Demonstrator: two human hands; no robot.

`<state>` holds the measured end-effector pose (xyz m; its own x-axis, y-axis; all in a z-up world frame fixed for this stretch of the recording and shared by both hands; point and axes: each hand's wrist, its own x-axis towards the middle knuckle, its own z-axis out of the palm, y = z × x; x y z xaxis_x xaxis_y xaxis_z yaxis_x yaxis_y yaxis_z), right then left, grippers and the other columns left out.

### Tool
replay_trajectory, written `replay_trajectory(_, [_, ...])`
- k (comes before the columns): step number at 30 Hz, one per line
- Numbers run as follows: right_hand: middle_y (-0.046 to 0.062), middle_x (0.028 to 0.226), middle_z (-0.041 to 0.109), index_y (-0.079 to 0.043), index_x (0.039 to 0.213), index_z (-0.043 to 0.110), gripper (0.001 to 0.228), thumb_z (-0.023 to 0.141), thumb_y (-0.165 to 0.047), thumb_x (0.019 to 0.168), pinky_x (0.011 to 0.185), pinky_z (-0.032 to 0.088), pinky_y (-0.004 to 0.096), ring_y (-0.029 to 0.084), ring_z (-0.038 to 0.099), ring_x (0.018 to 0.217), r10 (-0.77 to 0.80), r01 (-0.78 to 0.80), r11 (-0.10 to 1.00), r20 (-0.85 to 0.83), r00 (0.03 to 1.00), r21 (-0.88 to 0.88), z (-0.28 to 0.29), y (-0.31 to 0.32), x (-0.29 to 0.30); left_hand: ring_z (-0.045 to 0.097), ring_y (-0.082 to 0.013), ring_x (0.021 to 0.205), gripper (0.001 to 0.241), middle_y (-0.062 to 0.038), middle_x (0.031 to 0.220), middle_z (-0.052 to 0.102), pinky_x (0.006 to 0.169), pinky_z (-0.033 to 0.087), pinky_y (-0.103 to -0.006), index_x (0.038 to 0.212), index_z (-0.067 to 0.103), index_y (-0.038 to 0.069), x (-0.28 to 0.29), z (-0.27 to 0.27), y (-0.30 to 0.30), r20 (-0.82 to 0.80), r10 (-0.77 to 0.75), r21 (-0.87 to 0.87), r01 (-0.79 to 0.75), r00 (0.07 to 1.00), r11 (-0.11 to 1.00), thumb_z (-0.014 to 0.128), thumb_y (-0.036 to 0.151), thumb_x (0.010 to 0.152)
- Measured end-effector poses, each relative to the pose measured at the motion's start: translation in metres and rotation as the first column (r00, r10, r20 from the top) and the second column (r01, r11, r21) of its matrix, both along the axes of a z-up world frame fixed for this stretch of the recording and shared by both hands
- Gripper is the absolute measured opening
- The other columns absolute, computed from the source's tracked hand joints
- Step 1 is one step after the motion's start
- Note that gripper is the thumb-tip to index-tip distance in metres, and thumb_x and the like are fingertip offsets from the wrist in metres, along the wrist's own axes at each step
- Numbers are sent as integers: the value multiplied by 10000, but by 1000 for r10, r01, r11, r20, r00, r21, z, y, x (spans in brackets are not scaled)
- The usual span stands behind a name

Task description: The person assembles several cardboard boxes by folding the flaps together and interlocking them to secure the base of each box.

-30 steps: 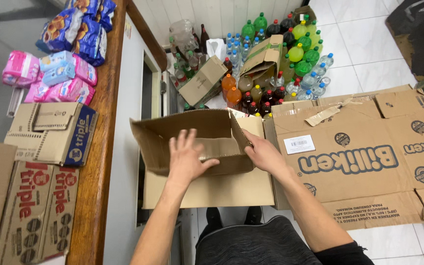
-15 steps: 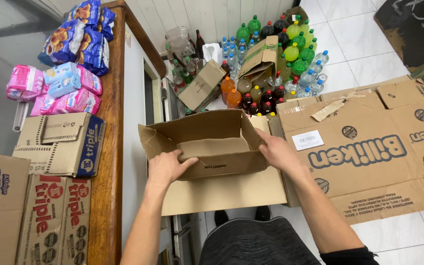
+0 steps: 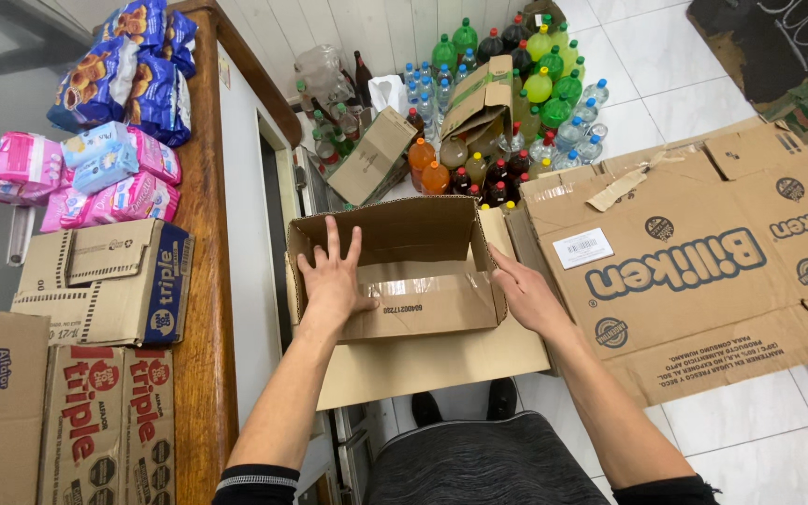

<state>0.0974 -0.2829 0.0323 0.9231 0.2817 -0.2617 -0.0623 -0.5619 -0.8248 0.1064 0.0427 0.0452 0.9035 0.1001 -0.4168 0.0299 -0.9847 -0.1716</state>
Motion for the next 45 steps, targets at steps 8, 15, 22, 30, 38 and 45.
replay_trajectory(8, [99, 1760, 398, -319, 1540, 644, 488, 472, -459, 1106, 1163, 489, 607, 463, 485, 1496, 314, -274, 868, 30, 949, -414, -47, 31, 2, 526, -427, 1482, 1403, -235, 1842, -37, 1259, 237, -739, 1787, 110, 243, -8, -3, 5, 46, -8, -47, 11, 999, 999, 938, 674, 739])
replay_trajectory(15, [270, 1812, 26, -338, 1735, 348, 1239, 1002, -359, 684, 1232, 139, 824, 612, -46, 1611, 299, 8, 805, 417, 858, -594, -53, 45, 16, 408, -478, 1541, 897, -221, 1737, 421, 1155, 310, -802, 1575, 627, 243, -53, -5, 33, 634, 126, -121, -63, 763, 991, 950, 468, 769])
replay_trajectory(22, [299, 1824, -37, -307, 1771, 230, 1582, 1095, -429, 453, 1242, 125, 810, 578, -67, 1641, 598, -126, 646, 397, 696, -753, -32, 65, 75, 650, -479, 1351, 742, -260, 1437, 704, 1121, 536, -600, 1667, 488, 175, -76, 8, 65, 44, 629, -791, -357, 776, 496, 704, 235, 960])
replay_trajectory(30, [154, 1665, 463, -350, 1714, 374, 1252, 1010, -476, 643, 1265, 256, 675, 381, 432, 1556, 740, -202, 530, 332, 585, -824, -24, 85, 111, 727, -354, 1276, 723, -128, 1333, 789, 1107, 559, -520, 1646, 508, 269, -87, 30, 50, -48, 681, -807, -431, 730, 405, 656, 334, 941])
replay_trajectory(38, [141, 1523, 597, -269, 1642, 483, 664, 649, -433, 1020, 1190, 477, 571, 404, 566, 1437, 758, -457, 600, 283, 588, -656, -58, 81, 54, 723, -378, 1271, 717, -135, 1326, 792, 1073, 562, -530, 1675, 467, 245, -87, 34, 39, -74, 718, -832, -440, 692, 339, 604, 338, 977])
replay_trajectory(45, [172, 1601, 437, -378, 1642, 475, 935, 746, -801, 854, 1218, 328, 750, 487, 351, 1552, 721, -476, 541, 92, 686, -694, -33, 110, 29, 719, -416, 1280, 748, -239, 1455, 703, 1091, 566, -536, 1704, 418, 183, -83, 22, 41, -79, 650, -829, -412, 755, 378, 607, 356, 1001])
